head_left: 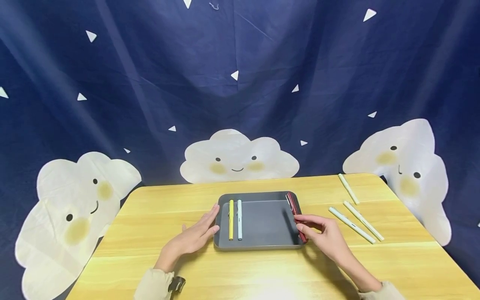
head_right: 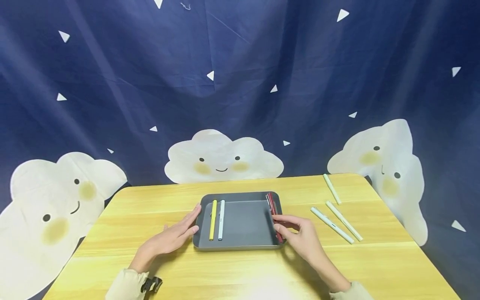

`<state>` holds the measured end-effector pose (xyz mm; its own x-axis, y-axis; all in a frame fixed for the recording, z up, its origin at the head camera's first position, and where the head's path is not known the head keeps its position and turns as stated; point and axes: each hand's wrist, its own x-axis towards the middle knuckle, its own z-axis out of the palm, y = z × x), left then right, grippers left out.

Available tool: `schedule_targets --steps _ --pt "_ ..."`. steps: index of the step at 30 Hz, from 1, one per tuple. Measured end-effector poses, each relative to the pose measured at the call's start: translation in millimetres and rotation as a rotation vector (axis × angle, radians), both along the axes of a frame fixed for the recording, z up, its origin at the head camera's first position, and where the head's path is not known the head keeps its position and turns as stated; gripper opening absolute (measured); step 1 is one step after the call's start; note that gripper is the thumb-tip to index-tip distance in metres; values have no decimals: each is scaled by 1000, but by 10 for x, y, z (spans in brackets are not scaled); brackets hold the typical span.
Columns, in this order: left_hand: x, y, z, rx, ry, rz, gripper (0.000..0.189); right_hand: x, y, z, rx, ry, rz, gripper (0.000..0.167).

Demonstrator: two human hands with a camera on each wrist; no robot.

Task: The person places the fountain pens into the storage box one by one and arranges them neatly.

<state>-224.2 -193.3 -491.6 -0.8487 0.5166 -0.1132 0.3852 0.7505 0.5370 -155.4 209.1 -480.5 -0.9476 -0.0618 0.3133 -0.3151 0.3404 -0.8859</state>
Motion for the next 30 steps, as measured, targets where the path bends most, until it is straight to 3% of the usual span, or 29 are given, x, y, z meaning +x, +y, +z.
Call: schedule_targets --steps 15,30 --pt "18 6 22 16 -10 -2 67 -111 -331 -60 -65 -51 56 28" --pt "9 0 7 12 0 -12 67 -260 -654 -108 -33 -54 68 29"
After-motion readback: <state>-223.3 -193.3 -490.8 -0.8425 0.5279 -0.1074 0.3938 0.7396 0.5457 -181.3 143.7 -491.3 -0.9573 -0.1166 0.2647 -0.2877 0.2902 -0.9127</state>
